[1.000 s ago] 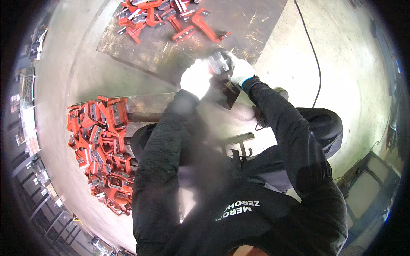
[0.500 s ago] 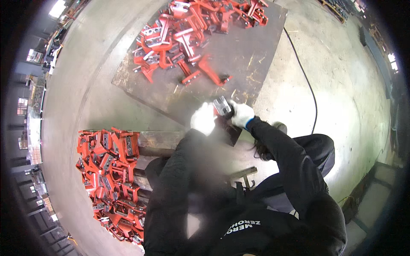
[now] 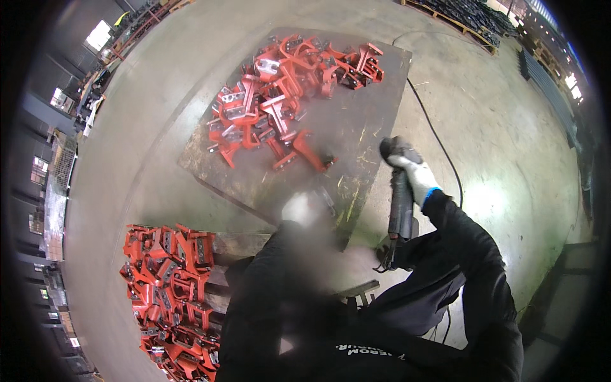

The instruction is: The person uses an angle grinder to smooth the edges of red metal parts. They pick up each part from a pile, grind it, and place it on a work surface, repeating this process throughout the clip.

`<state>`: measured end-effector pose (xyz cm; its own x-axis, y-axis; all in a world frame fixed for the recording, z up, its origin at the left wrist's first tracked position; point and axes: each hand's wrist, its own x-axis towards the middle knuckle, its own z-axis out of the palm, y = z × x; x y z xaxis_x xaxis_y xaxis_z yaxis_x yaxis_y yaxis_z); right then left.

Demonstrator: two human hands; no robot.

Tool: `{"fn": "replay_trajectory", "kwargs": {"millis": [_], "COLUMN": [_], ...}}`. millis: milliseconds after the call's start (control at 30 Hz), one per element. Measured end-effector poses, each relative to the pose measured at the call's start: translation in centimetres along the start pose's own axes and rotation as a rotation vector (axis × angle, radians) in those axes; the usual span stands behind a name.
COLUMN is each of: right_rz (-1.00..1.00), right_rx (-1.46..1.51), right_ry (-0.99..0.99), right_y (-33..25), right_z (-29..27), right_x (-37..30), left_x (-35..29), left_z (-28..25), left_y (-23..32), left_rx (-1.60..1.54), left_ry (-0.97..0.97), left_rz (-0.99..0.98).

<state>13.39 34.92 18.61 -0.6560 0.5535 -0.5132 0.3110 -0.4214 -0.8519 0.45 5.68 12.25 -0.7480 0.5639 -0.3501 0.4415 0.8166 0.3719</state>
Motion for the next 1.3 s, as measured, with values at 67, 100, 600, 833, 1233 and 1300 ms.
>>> {"fn": "replay_trajectory", "kwargs": {"millis": [67, 100, 600, 833, 1233, 1300], "right_rz": [-0.063, -0.086, -0.384, -0.48, -0.443, -0.458], "right_rx": [0.093, 0.136, 0.061, -0.144, -0.365, -0.377], "right_ry": [0.014, 0.073, 0.146, 0.105, -0.073, -0.209], "right_y": [-3.1, -3.9, -5.7, -4.1, -1.2, -0.6], "right_z": [-0.4, -1.8, -7.6, -4.5, 1.2, 1.1], "right_x": [-2.5, -2.9, -2.4, -6.2, -3.8, -0.3], "left_x": [2.6, 3.6, 23.7, 6.9, -44.5, -51.0], "left_z": [5.6, 5.3, -15.3, -18.3, 14.2, 17.6], "left_y": [-4.2, -2.3, 19.9, 5.4, -22.7, -22.1], "left_rx": [0.079, -0.002, -0.575, -0.168, -0.235, -0.275], "left_ry": [0.163, 0.162, 0.931, 0.992, 0.8, 0.861], "left_rz": [0.072, 0.145, 0.318, 0.023, -1.06, -1.233]}}
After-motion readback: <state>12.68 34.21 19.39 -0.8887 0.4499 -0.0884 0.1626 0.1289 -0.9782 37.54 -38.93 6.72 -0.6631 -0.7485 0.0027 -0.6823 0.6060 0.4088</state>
